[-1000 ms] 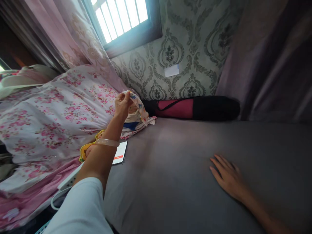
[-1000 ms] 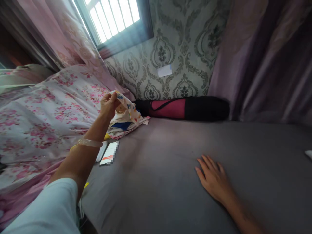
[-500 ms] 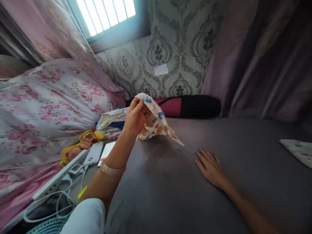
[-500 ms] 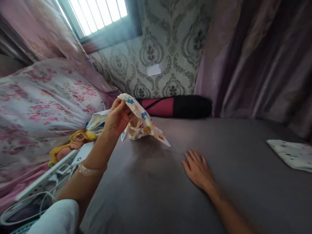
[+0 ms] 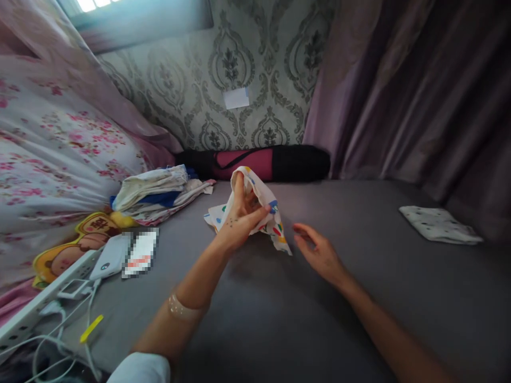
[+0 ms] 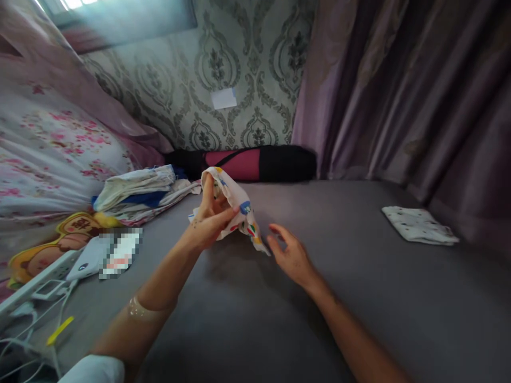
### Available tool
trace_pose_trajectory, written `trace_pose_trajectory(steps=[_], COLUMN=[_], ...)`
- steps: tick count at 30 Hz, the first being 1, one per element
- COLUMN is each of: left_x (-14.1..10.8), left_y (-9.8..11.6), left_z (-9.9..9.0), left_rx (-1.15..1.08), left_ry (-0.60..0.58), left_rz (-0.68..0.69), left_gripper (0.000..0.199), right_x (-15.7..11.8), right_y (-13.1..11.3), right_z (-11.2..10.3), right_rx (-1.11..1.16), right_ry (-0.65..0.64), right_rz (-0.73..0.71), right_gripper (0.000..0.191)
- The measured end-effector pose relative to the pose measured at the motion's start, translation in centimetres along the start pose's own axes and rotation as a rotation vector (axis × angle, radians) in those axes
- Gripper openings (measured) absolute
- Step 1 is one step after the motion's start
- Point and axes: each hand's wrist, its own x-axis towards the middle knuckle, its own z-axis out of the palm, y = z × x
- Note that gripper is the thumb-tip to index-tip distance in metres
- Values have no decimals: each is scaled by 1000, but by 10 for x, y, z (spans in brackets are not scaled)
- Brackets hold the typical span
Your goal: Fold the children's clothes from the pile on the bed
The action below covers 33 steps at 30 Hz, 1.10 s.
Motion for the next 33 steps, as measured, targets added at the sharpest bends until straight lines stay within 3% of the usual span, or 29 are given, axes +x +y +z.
trace_pose_trajectory(steps=[5, 8, 15, 21, 26, 30, 33], left_x=[-5, -3, 12, 8, 3, 2, 0], left_y=[-6, -4, -22, -40, -40, -39, -39], left_z=[17, 22, 0, -16, -18, -20, -19], left_rx=[-79, -136, -135, 95, 232, 273, 285], left_ry=[-17, 15, 157, -64, -245, -265, -283], left_rz=[-159, -212, -264, -415, -435, -378, -322], left_gripper=[106, 98, 63, 43, 29, 27, 28], right_x=[-9, -9, 2, 6, 8, 11, 11], right_y=[-31, -31, -34, -38, -38, -33, -28], right_z=[8, 5, -24, -44, -56, -67, -77], right_rx=[15, -30, -17, 51, 40, -48, -145], right_ry=[-62, -7, -25, -102, -199, -245, -318], right_rz=[3, 16, 79, 54, 20, -57, -30], right_gripper=[56, 40, 30, 32, 32, 31, 32])
